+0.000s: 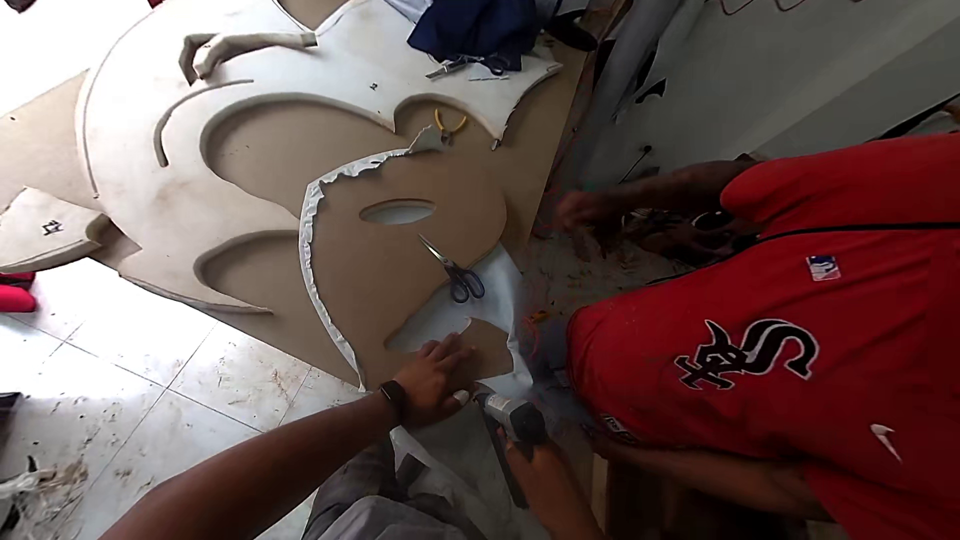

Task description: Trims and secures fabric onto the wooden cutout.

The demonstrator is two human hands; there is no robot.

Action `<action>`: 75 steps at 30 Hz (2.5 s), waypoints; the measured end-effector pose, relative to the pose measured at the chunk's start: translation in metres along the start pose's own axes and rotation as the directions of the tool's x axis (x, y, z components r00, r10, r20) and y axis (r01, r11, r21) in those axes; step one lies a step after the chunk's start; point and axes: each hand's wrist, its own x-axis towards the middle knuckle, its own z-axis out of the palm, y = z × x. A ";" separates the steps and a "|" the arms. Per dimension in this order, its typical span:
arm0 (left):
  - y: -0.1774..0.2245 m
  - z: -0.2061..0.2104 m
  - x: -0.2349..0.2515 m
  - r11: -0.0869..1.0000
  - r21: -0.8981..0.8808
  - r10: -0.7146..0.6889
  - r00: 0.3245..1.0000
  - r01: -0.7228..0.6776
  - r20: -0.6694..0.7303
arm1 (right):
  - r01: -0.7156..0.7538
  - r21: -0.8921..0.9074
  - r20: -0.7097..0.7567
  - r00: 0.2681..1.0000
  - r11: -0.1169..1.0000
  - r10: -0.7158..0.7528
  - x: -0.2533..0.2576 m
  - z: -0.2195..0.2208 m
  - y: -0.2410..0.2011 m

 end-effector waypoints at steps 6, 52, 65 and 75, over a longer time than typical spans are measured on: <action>-0.002 0.003 0.001 1.000 0.001 -0.007 1.000 0.007 0.019 | 0.016 -0.079 0.055 0.998 0.997 -0.011 0.013 -0.003 -0.007; -0.029 -0.008 0.016 0.992 -0.121 0.063 0.990 -0.048 0.127 | 0.139 0.484 -0.266 0.964 0.864 -0.006 0.028 0.053 -0.014; -0.026 -0.001 0.015 0.994 0.039 0.096 0.993 -0.099 0.067 | 0.001 -0.184 -0.106 0.994 0.983 -0.021 0.005 0.089 -0.015; -0.028 -0.005 0.014 0.998 0.006 0.066 0.995 -0.067 0.077 | 0.182 -0.378 0.006 0.981 0.908 -0.195 0.028 0.060 0.004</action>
